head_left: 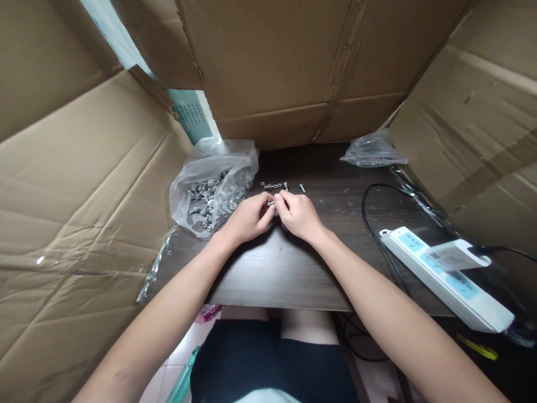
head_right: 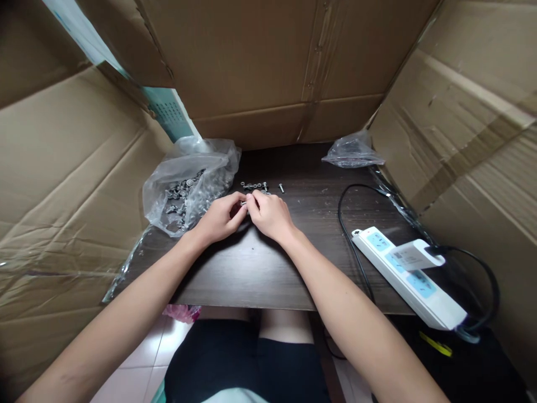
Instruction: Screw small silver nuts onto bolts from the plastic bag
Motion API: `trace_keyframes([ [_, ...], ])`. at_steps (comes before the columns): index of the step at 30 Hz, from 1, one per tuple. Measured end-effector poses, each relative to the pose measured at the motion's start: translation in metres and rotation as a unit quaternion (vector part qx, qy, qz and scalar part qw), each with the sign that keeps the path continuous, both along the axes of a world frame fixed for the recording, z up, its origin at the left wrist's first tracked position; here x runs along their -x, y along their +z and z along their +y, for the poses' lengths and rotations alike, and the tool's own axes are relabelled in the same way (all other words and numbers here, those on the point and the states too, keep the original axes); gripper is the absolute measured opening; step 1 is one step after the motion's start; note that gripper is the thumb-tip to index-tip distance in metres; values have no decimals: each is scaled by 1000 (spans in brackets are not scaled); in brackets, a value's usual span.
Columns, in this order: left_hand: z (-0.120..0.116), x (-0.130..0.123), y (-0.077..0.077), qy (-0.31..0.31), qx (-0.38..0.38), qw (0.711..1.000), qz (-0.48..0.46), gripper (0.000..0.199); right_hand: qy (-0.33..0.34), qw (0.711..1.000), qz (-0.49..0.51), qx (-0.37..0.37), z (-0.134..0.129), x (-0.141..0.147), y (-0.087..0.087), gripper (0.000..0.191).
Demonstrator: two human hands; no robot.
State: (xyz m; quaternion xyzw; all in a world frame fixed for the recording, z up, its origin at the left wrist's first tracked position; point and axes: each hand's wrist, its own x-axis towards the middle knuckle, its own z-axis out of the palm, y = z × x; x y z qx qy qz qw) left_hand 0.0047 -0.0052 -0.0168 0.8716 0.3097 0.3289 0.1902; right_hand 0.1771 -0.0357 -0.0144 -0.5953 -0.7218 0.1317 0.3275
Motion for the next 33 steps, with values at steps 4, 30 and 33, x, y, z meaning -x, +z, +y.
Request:
trace_keyframes([
  [4, 1, 0, -1, 0, -3, 1000, -24, 14, -5, 1000, 23, 17, 1, 0, -2, 46],
  [30, 0, 2, -2, -9, -30, 998, -48, 33, 71, 985, 157, -3, -5, 1, 5, 35],
  [33, 0, 2, -2, 0, -31, 999, -40, 35, 68, 988, 136, -19, -6, 2, 5, 32],
])
